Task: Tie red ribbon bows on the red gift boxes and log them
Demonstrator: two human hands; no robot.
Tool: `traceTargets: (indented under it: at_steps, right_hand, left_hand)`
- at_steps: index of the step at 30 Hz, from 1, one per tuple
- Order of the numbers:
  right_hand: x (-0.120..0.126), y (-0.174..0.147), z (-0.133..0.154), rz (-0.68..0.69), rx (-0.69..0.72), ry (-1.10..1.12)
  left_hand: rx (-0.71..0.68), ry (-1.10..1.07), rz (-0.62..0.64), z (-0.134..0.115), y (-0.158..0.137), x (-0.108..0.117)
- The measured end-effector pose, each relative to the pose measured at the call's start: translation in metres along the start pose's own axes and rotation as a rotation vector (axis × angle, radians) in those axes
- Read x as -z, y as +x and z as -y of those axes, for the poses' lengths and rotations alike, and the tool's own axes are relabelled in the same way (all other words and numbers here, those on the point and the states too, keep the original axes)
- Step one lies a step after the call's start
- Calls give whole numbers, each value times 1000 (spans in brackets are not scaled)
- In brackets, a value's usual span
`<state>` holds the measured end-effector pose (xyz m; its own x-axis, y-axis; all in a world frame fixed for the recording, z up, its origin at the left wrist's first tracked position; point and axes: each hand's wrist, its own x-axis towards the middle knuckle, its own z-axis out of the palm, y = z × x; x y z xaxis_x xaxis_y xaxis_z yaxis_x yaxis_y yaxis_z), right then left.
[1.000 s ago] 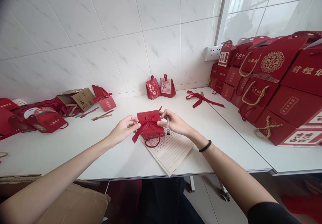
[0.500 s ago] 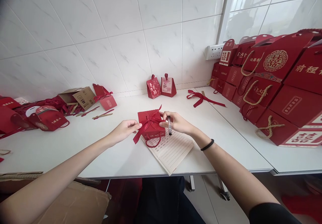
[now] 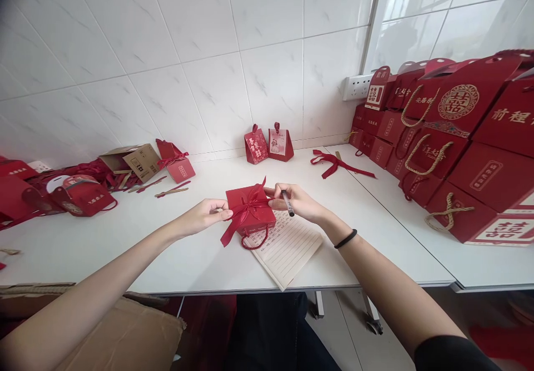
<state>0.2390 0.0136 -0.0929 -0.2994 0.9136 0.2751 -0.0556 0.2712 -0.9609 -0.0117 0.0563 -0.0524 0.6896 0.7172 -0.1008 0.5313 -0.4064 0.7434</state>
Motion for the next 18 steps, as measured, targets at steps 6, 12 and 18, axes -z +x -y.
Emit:
traceTargets:
  at_steps: [6,12,18]
  right_hand:
    - [-2,1,1,70,51,83]
    - [-1,1,-3,88,79,84]
    - [-1,2,-6,35,44,69]
  left_hand:
    - [-12,22,-10,0,0,-1]
    - [-16,17,11,0,0,2]
    - [34,123,-179,-2,-1,-6]
